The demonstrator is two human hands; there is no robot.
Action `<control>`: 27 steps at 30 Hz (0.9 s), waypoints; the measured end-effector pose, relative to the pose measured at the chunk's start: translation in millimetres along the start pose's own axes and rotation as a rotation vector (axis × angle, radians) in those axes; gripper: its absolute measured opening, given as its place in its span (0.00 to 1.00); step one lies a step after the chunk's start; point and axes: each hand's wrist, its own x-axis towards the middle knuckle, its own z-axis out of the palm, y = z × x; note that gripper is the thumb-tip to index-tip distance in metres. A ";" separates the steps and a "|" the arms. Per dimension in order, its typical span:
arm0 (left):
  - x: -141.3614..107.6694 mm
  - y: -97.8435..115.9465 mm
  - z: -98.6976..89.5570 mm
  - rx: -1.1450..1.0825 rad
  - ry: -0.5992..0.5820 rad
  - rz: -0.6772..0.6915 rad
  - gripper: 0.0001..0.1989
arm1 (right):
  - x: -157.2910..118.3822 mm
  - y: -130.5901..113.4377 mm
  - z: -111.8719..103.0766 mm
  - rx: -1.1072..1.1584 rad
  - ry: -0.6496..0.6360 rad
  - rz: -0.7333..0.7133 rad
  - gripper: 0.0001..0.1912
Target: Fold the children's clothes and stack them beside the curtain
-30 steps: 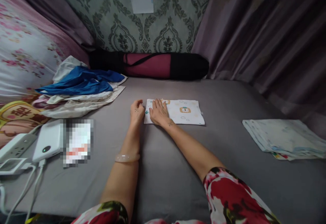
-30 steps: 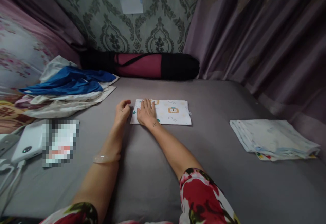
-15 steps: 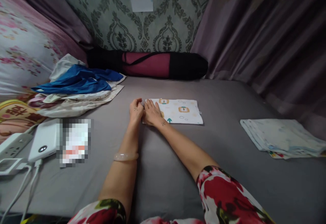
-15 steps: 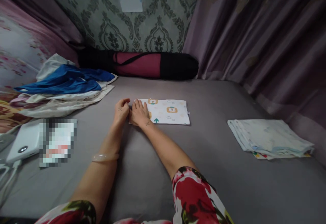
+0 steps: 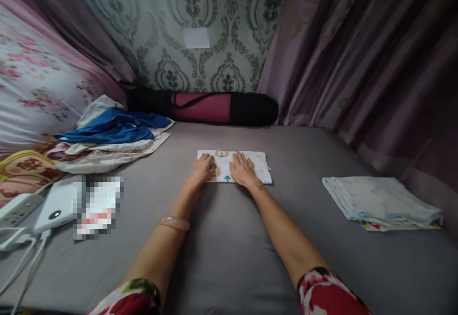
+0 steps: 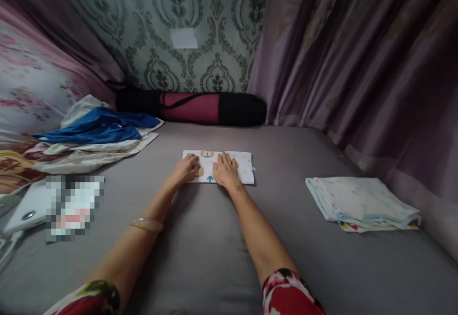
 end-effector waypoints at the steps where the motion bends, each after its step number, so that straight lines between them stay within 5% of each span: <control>1: 0.1 -1.7 -1.8 0.007 -0.020 0.015 0.11 | 0.4 1.9 2.4 -0.008 -0.001 -0.004 0.30; 9: 8.5 2.7 -23.9 0.109 -0.216 0.001 0.11 | 1.0 0.8 9.4 -0.028 0.032 -0.016 0.30; 17: 4.6 45.9 7.1 0.118 -0.028 0.061 0.20 | -3.9 0.4 5.3 -0.013 0.087 -0.030 0.29; 23: 5.2 54.0 9.3 0.249 0.097 0.099 0.23 | 1.4 -1.5 1.2 -0.005 0.183 -0.099 0.28; 27: 7.4 50.7 12.2 0.285 0.016 0.086 0.24 | 6.2 -1.5 6.0 -0.009 0.174 -0.135 0.28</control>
